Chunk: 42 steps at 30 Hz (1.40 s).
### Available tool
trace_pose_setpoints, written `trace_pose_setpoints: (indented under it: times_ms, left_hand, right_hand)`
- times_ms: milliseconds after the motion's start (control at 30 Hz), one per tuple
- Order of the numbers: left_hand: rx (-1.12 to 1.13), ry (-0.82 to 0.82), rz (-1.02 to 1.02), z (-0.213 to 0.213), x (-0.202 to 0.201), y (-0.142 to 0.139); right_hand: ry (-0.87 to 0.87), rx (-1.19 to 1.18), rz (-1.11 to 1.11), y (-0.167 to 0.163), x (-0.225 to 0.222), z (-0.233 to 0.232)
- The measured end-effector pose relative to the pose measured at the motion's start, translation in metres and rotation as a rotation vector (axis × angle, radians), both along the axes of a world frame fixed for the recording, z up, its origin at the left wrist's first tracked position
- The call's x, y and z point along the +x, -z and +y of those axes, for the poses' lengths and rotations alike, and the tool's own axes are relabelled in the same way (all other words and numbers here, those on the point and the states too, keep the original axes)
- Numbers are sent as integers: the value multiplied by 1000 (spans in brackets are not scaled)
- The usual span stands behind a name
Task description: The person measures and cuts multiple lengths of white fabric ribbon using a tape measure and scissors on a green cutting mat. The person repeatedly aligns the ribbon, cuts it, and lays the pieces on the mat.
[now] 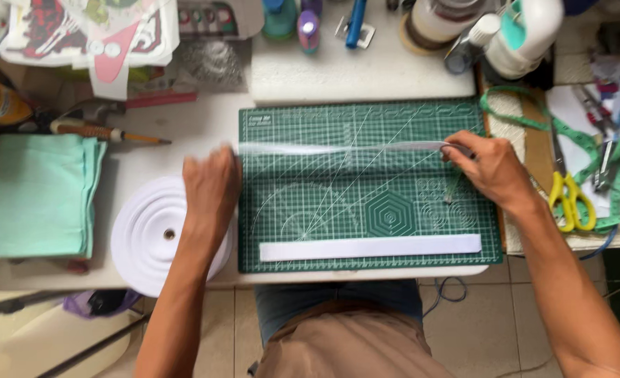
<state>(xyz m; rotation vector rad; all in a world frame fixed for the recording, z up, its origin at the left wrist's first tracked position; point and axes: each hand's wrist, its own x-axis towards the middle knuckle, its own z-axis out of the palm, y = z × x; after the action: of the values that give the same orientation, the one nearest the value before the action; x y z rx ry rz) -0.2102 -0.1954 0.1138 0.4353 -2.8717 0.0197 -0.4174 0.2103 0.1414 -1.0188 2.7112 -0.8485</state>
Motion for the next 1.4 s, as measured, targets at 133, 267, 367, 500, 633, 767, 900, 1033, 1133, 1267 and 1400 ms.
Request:
trace_pose_setpoints:
  times_ms: [133, 267, 367, 500, 633, 767, 900, 1033, 1133, 1267, 1400]
  left_hand:
    - [157, 94, 404, -17, -33, 8]
    - [538, 118, 490, -21, -48, 11]
    - [558, 56, 435, -22, -50, 14]
    - [535, 51, 388, -22, -53, 20]
    - [494, 98, 310, -24, -56, 24]
    - [419, 133, 257, -28, -58, 30]
    - [524, 57, 181, -31, -59, 32]
    - [566, 38, 221, -26, -60, 29]
    - [591, 85, 294, -26, -60, 26]
    - [555, 111, 329, -27, -64, 29]
    - [525, 83, 333, -32, -71, 33]
  right_hand:
    - [-72, -171, -76, 5, -6, 0]
    - [-103, -173, 112, 12, -22, 3]
    - [-37, 31, 94, 18, -32, 5]
    - [-91, -52, 346, 24, -34, -1]
    - [-34, 28, 340, 22, -31, -14]
    - [32, 168, 394, 22, -14, -16]
    - [67, 196, 368, 32, 5, -22]
    - [85, 205, 284, 43, 16, -31]
    - [93, 202, 330, 49, 12, -37]
    - [102, 204, 304, 56, 3, -39]
    - [97, 208, 302, 62, -3, -41]
